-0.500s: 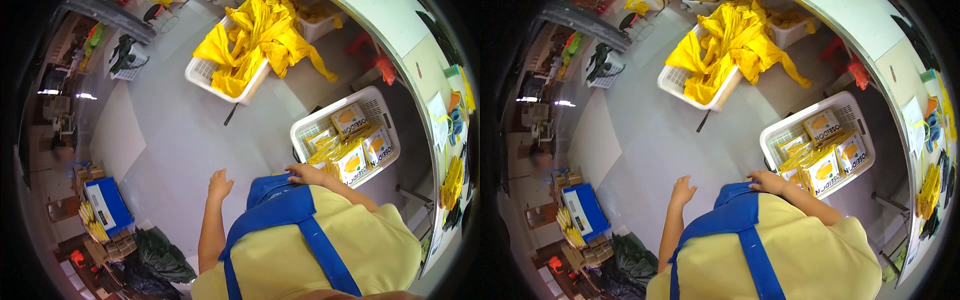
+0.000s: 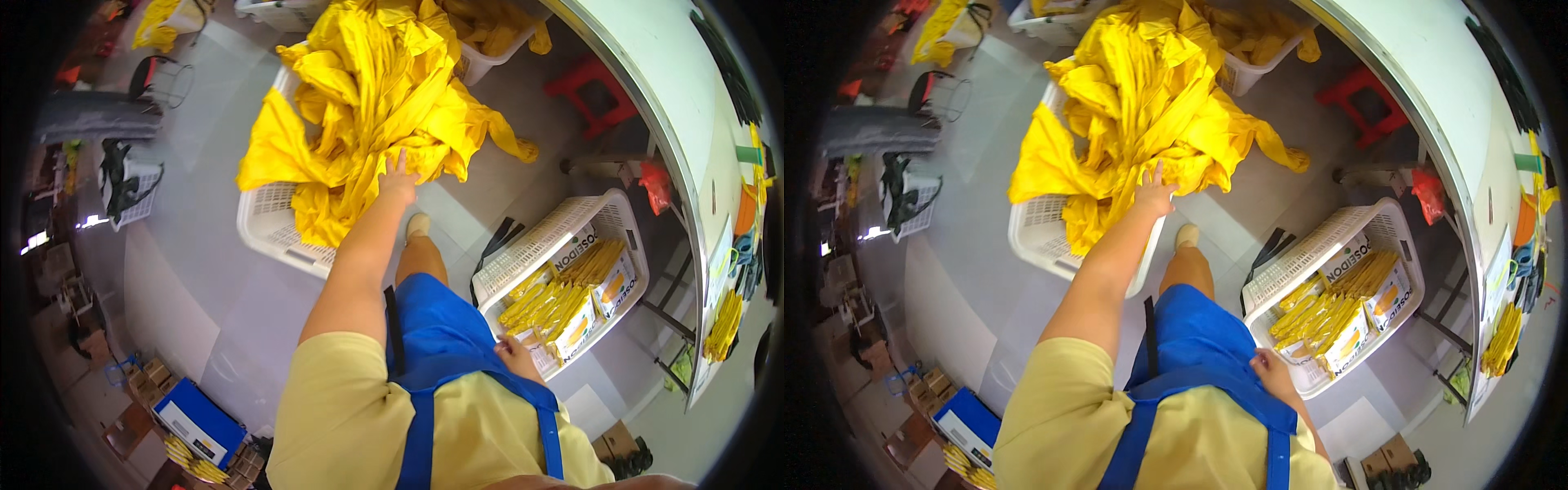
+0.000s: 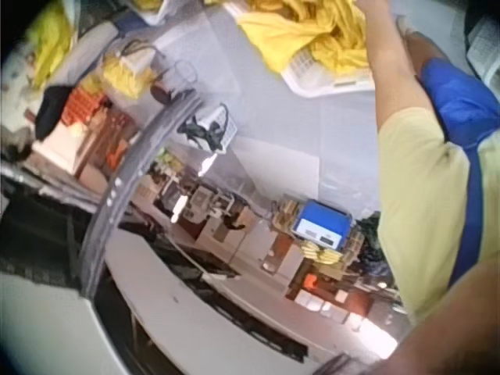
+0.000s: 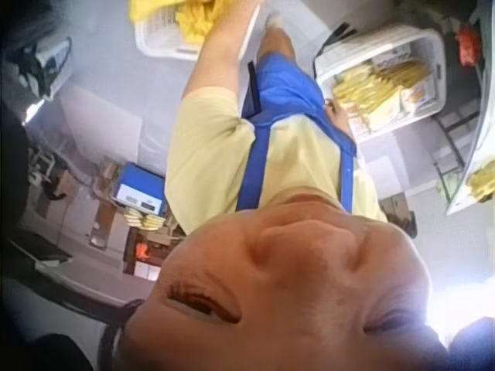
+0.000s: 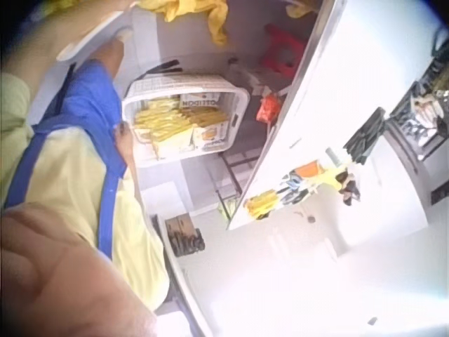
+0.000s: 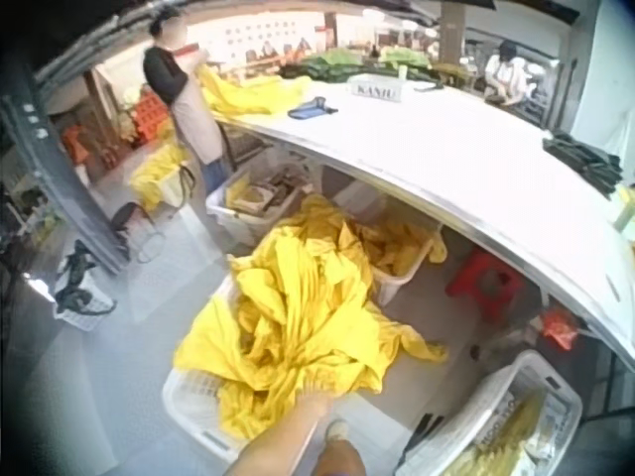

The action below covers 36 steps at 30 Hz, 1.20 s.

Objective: The person trims loose threads and edges from a yellow raincoat using small scissors. They repeatedly unfold, smooth, and reposition the garment on a white table, cutting small sections and then folding the coat.

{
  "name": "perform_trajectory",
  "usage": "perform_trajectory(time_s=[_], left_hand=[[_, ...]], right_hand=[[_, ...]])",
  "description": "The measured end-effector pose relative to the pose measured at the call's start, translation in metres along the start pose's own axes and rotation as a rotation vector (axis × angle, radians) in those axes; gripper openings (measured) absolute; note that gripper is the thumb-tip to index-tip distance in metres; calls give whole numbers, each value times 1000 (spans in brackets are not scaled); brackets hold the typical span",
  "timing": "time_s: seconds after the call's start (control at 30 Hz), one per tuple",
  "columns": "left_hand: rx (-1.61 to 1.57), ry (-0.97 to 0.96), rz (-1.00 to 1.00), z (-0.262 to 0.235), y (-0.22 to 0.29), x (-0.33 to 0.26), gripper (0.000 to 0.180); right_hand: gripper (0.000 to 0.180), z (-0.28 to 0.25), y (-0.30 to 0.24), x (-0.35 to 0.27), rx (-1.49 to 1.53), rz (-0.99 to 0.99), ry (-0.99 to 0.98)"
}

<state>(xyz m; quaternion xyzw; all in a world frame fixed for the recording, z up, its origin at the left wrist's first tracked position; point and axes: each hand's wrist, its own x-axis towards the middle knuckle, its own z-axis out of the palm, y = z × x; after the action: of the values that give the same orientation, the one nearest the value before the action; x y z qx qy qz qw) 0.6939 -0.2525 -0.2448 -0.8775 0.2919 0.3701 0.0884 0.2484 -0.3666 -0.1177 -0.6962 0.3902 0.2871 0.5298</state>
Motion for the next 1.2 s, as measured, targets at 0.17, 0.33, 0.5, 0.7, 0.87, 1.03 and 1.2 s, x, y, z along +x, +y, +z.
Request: perform_trajectory(time_s=[0.17, 0.33, 0.5, 0.7, 0.87, 1.03, 1.2], left_hand=[[-158, -195, 92, 6, -21, 121, 33], [-1212, -61, 209, -39, -48, 14, 16], [-1347, -256, 308, -92, -45, -108, 2], [-1611, -754, 630, -194, -28, -223, 7], [-1408, -303, 885, -231, -31, -237, 6], [-1569, 102, 593, -234, -40, -233, 18], [-1400, -225, 555, -280, 17, -193, 30]], right_hand=[[33, -9, -55, 35, 199, 119, 46], [50, -23, -89, 102, 780, 395, -26], [88, -34, -206, 213, 980, 515, -80], [50, -5, -354, 206, 1215, 77, -828], [51, -108, -457, 121, 918, -250, -601], [61, -216, -489, 62, 1081, -502, -386], [49, -333, -550, -9, 980, -1024, -222]])
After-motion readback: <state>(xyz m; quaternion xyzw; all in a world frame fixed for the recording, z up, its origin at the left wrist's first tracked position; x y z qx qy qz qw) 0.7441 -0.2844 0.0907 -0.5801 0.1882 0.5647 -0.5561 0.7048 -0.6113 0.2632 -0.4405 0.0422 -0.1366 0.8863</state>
